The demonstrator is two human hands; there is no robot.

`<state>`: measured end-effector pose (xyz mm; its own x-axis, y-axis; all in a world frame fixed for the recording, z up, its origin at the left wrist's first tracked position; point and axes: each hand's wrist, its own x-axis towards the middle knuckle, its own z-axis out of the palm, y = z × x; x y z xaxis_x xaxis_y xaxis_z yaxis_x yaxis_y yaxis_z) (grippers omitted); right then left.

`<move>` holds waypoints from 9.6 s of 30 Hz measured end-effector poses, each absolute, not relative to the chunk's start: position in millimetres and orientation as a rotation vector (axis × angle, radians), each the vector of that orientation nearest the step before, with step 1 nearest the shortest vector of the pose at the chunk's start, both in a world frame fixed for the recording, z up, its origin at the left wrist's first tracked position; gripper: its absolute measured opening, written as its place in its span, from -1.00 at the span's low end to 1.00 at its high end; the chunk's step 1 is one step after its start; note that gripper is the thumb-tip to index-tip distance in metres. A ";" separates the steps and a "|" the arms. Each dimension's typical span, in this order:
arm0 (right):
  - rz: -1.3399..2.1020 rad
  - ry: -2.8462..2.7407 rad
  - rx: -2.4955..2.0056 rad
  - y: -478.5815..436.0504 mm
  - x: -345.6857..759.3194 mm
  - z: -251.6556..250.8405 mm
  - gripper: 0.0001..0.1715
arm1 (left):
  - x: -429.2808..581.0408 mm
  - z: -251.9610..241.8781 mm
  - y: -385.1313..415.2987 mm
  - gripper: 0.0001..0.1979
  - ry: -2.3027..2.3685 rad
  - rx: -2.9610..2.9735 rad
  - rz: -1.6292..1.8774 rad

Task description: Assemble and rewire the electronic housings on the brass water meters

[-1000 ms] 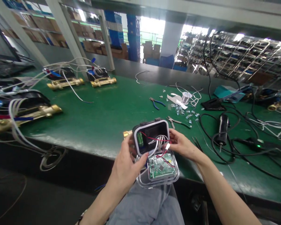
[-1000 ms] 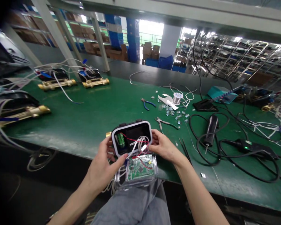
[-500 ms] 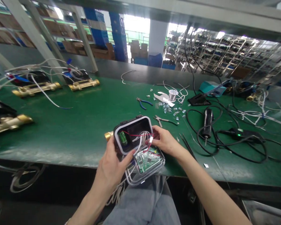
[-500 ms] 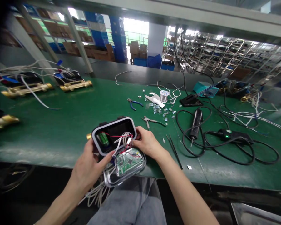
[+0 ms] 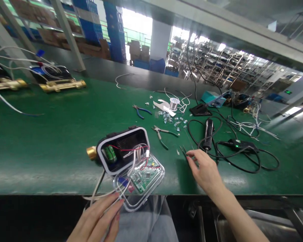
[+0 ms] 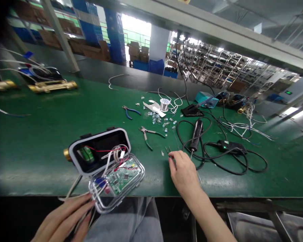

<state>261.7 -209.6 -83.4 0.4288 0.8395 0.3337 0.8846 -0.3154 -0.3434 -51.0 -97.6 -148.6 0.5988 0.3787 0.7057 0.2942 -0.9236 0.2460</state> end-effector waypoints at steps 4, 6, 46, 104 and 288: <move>-0.101 -1.599 -2.208 -153.4 265.1 -78.6 -0.67 | -37.0 -141.0 -108.1 -0.64 0.517 2.786 1.114; -0.054 -1.625 -2.242 -126.7 269.7 -79.8 -0.51 | -33.5 -134.8 -113.1 -0.64 0.529 2.769 1.061; -0.286 -2.333 -1.812 -198.5 204.3 -27.0 -0.34 | 0.5 -103.3 -99.3 -0.84 1.172 2.570 0.938; -0.812 -3.180 -1.509 -132.0 148.4 31.9 -0.81 | -5.9 -105.6 -98.5 -0.91 1.028 2.074 1.017; 0.256 -1.497 -1.249 -167.9 150.2 -109.0 -0.77 | -4.2 -137.5 -113.3 -0.86 0.616 2.546 1.168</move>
